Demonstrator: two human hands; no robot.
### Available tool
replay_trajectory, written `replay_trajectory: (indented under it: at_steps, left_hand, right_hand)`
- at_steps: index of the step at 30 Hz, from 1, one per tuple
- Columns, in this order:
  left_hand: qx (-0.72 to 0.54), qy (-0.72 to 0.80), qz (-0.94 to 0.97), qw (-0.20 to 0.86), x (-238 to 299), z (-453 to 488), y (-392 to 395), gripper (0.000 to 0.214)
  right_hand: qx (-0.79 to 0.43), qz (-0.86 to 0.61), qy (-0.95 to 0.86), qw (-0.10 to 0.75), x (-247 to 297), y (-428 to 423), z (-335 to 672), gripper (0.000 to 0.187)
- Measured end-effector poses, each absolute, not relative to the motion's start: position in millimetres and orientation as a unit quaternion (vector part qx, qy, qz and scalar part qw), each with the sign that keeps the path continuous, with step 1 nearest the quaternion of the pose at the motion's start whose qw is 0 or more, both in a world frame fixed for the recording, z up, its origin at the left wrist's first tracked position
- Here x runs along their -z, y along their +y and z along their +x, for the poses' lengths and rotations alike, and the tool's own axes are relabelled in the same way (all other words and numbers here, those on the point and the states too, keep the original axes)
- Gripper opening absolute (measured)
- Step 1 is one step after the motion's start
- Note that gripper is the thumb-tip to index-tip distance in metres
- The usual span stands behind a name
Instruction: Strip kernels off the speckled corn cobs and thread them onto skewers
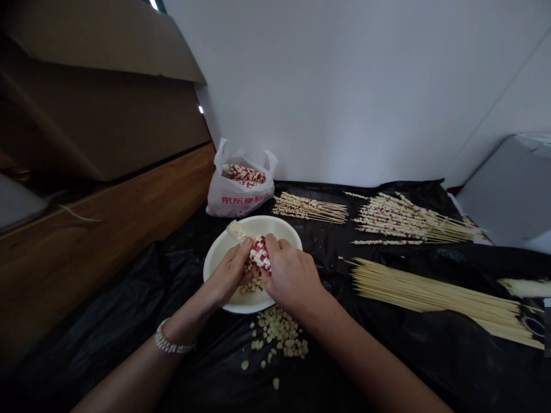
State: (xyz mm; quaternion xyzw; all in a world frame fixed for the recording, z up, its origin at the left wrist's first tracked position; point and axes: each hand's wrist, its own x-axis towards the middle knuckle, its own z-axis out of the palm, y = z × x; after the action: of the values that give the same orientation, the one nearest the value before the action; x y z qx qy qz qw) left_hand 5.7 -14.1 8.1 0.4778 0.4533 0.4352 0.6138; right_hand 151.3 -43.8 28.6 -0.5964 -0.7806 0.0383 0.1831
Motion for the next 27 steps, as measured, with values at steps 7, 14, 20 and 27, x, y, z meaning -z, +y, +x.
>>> replay_trajectory:
  at_steps: [7,14,20,27]
  left_hand:
    - [-0.391,0.435,0.507,0.633,-10.5,3.6,-12.4,0.058]
    - [-0.438,0.435,0.446,0.648,-14.9,3.7,-12.3,0.034]
    - [-0.423,0.385,0.475,0.669,-13.6,1.9,-11.0,0.044]
    - [-0.44,0.43,0.488,0.619,-13.8,4.8,-14.7,0.054]
  right_hand:
    - [0.033,-0.607,-0.787,0.108,-33.8,-43.4,153.1,0.056]
    - [-0.033,-0.574,-0.787,0.224,-29.3,-40.9,155.4,0.062]
    - [-0.142,-0.541,-0.774,0.296,-23.1,-33.4,161.5,0.049]
    - [-0.128,-0.544,-0.78,0.283,-20.8,-38.1,155.5,0.053]
